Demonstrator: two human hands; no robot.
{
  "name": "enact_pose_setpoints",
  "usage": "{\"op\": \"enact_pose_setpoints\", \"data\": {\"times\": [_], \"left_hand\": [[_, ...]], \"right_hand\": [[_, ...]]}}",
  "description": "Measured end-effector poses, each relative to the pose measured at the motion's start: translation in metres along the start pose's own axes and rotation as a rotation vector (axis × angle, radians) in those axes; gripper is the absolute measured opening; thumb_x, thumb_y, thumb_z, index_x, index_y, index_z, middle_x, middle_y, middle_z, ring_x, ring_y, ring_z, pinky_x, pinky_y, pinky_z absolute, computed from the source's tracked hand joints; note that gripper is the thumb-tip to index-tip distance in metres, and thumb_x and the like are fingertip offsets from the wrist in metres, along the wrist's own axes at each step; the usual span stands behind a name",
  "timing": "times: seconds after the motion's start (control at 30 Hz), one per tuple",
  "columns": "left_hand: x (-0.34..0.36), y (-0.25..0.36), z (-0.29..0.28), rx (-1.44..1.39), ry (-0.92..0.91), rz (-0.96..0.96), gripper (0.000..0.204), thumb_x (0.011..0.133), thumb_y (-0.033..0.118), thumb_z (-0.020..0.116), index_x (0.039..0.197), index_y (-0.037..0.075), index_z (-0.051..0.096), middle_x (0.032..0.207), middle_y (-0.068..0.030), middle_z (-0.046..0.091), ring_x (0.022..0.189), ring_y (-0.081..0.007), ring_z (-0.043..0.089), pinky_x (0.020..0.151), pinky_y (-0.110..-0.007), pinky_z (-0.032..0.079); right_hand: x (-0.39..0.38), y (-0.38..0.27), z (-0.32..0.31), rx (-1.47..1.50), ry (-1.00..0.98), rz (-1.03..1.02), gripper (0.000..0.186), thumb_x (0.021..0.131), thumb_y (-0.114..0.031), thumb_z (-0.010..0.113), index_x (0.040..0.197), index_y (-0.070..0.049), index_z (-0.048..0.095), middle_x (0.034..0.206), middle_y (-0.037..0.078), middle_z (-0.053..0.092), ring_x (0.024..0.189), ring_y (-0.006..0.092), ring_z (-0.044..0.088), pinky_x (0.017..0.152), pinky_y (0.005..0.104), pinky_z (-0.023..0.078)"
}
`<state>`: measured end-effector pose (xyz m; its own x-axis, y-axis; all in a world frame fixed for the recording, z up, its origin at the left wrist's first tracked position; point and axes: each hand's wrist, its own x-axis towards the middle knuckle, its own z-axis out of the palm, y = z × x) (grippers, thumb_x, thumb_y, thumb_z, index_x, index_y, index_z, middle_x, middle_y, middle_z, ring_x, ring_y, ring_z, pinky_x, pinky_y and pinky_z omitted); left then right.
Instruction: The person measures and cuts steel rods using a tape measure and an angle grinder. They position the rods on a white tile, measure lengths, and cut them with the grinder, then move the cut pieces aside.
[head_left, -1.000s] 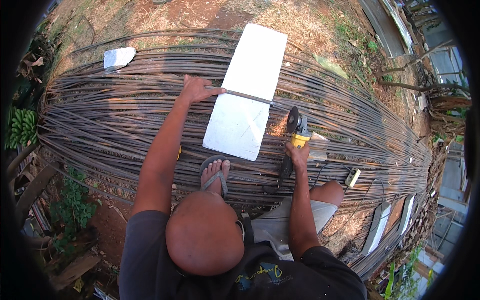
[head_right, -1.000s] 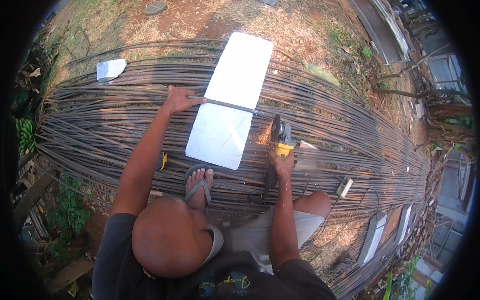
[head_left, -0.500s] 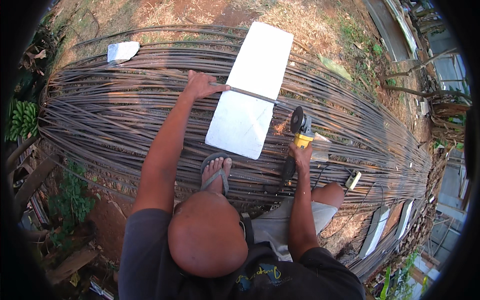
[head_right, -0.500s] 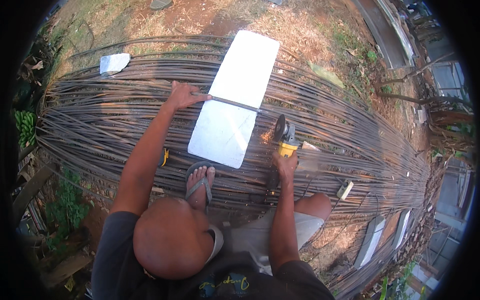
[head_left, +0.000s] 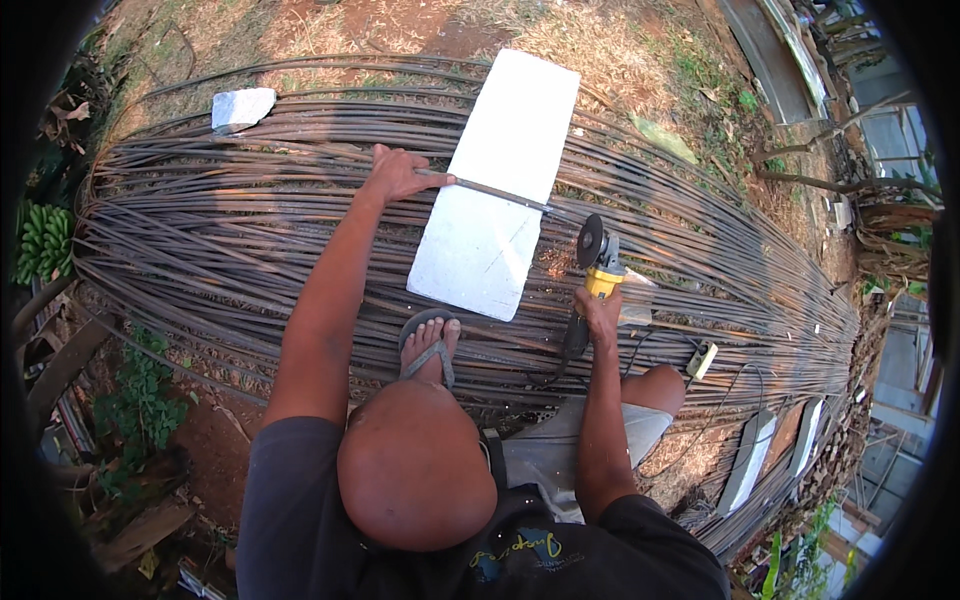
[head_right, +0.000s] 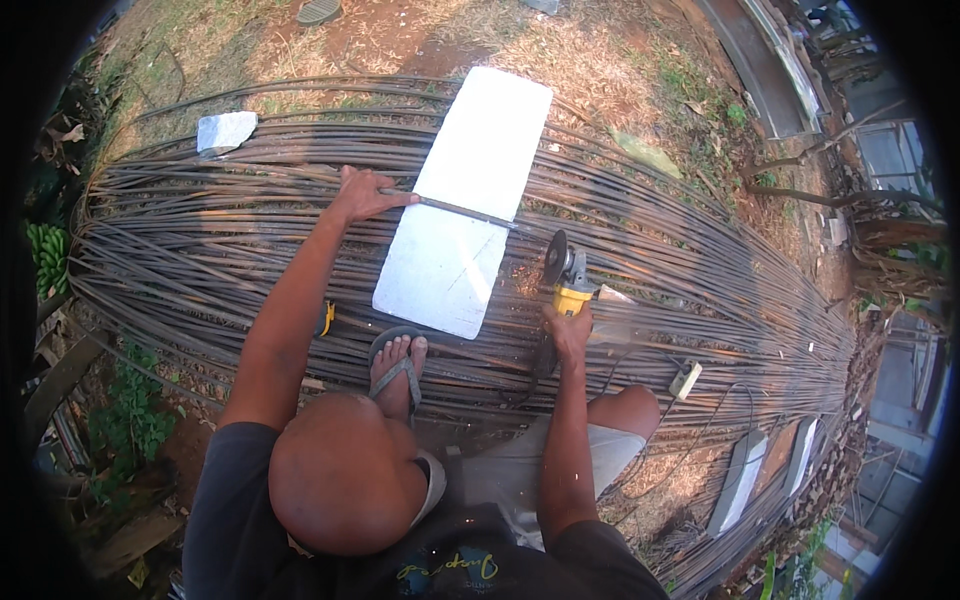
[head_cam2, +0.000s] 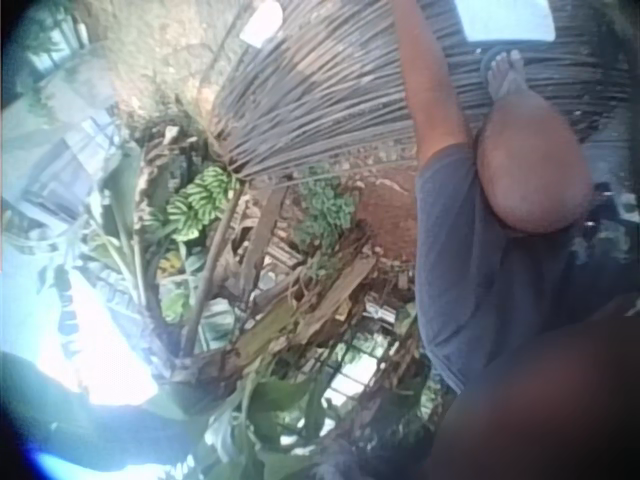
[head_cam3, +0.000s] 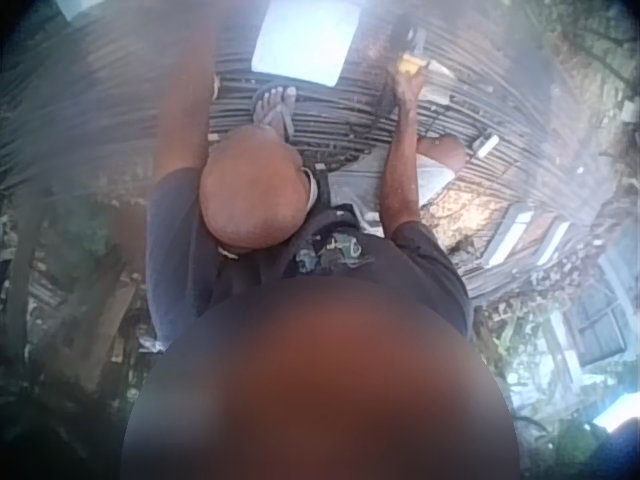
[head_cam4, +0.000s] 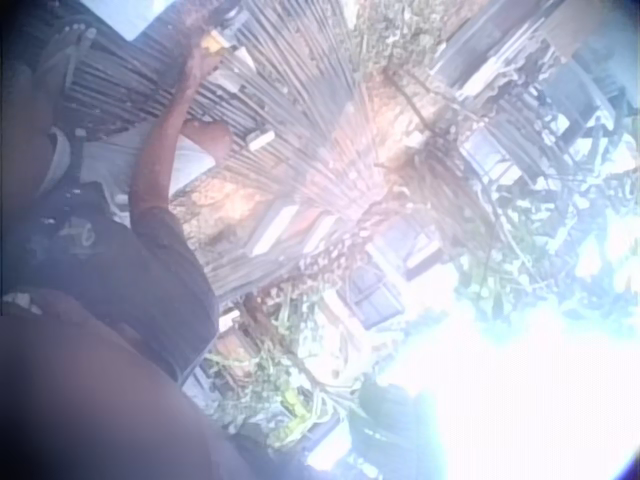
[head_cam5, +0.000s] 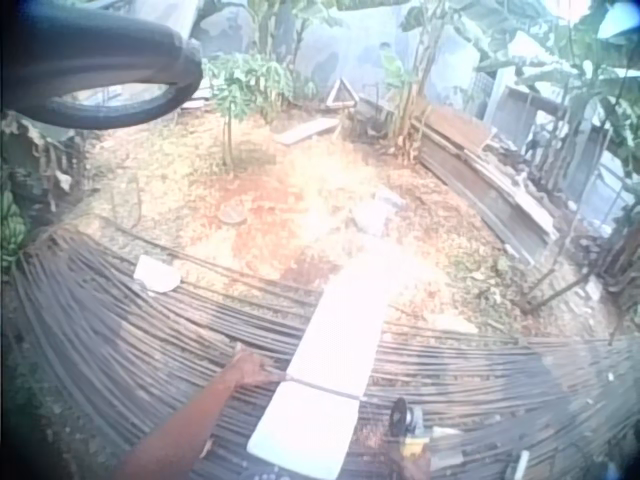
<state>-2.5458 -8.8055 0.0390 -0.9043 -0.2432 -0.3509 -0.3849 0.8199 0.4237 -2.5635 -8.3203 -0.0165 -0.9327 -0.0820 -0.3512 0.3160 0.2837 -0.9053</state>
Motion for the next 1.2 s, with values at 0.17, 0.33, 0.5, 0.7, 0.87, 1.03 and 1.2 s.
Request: {"op": "enact_pose_setpoints", "data": {"times": [0.17,0.33,0.5,0.7,0.87,1.03,1.2], "left_hand": [[0.0,0.007,-0.007,-0.014,-0.094,-0.008,0.112,0.068,0.095,0.063,0.127,0.001,0.074,0.13,-0.0257,0.07,0.134,-0.0404,0.054,0.119,-0.055,0.019],[0.0,-0.001,-0.004,0.001,-0.073,-0.02,0.112,0.068,0.094,0.063,0.127,0.001,0.074,0.129,-0.0262,0.07,0.133,-0.0403,0.054,0.119,-0.054,0.019],[0.001,-0.003,0.001,0.007,-0.043,-0.025,0.113,0.067,0.095,0.063,0.128,0.001,0.074,0.129,-0.0263,0.07,0.132,-0.0407,0.054,0.118,-0.052,0.02],[0.0,-0.001,0.001,0.006,-0.045,-0.038,0.114,0.066,0.096,0.063,0.13,0.001,0.073,0.134,-0.0254,0.068,0.134,-0.0405,0.052,0.119,-0.05,0.02],[0.0,-0.003,-0.001,-0.008,-0.065,-0.055,0.114,0.067,0.095,0.063,0.131,0.001,0.072,0.14,-0.0247,0.064,0.14,-0.0404,0.047,0.121,-0.052,0.017],[0.0,-0.01,0.008,-0.038,0.014,-0.001,0.114,0.065,0.096,0.063,0.127,0.002,0.075,0.129,-0.0261,0.07,0.134,-0.0405,0.053,0.119,-0.051,0.02],[-0.001,-0.01,0.0,-0.043,-0.058,0.005,0.112,0.064,0.095,0.066,0.123,0.001,0.077,0.115,-0.0259,0.074,0.119,-0.0374,0.058,0.111,-0.05,0.025]], "right_hand": [[-0.006,0.002,-0.002,-0.023,0.005,0.056,0.042,0.079,-0.007,0.08,0.115,-0.001,0.057,0.091,0.005,0.067,0.069,0.0145,0.065,0.059,0.0305,0.056],[-0.014,-0.007,0.008,0.006,0.03,0.031,0.044,0.079,-0.007,0.079,0.116,-0.002,0.055,0.087,0.004,0.066,0.065,0.0142,0.064,0.057,0.0301,0.054],[-0.007,-0.012,0.005,-0.004,-0.012,0.016,0.042,0.079,-0.005,0.077,0.115,-0.003,0.054,0.084,0.005,0.064,0.064,0.0145,0.063,0.056,0.03,0.054],[-0.004,-0.018,0.006,0.039,-0.013,-0.001,0.042,0.08,-0.006,0.078,0.116,-0.002,0.056,0.088,0.005,0.066,0.067,0.0149,0.064,0.059,0.0301,0.056],[0.001,-0.019,0.004,-0.032,-0.015,0.002,0.045,0.08,-0.007,0.08,0.119,-0.002,0.057,0.093,0.006,0.067,0.07,0.0155,0.065,0.061,0.0304,0.057],[-0.002,0.007,0.002,-0.166,0.036,0.044,0.044,0.08,-0.007,0.079,0.118,-0.001,0.057,0.091,0.007,0.067,0.07,0.0162,0.066,0.06,0.031,0.057],[-0.015,0.011,0.004,0.086,0.007,0.137,0.035,0.083,-0.004,0.073,0.113,-0.001,0.056,0.084,0.008,0.065,0.065,0.0194,0.067,0.058,0.0339,0.057]]}}
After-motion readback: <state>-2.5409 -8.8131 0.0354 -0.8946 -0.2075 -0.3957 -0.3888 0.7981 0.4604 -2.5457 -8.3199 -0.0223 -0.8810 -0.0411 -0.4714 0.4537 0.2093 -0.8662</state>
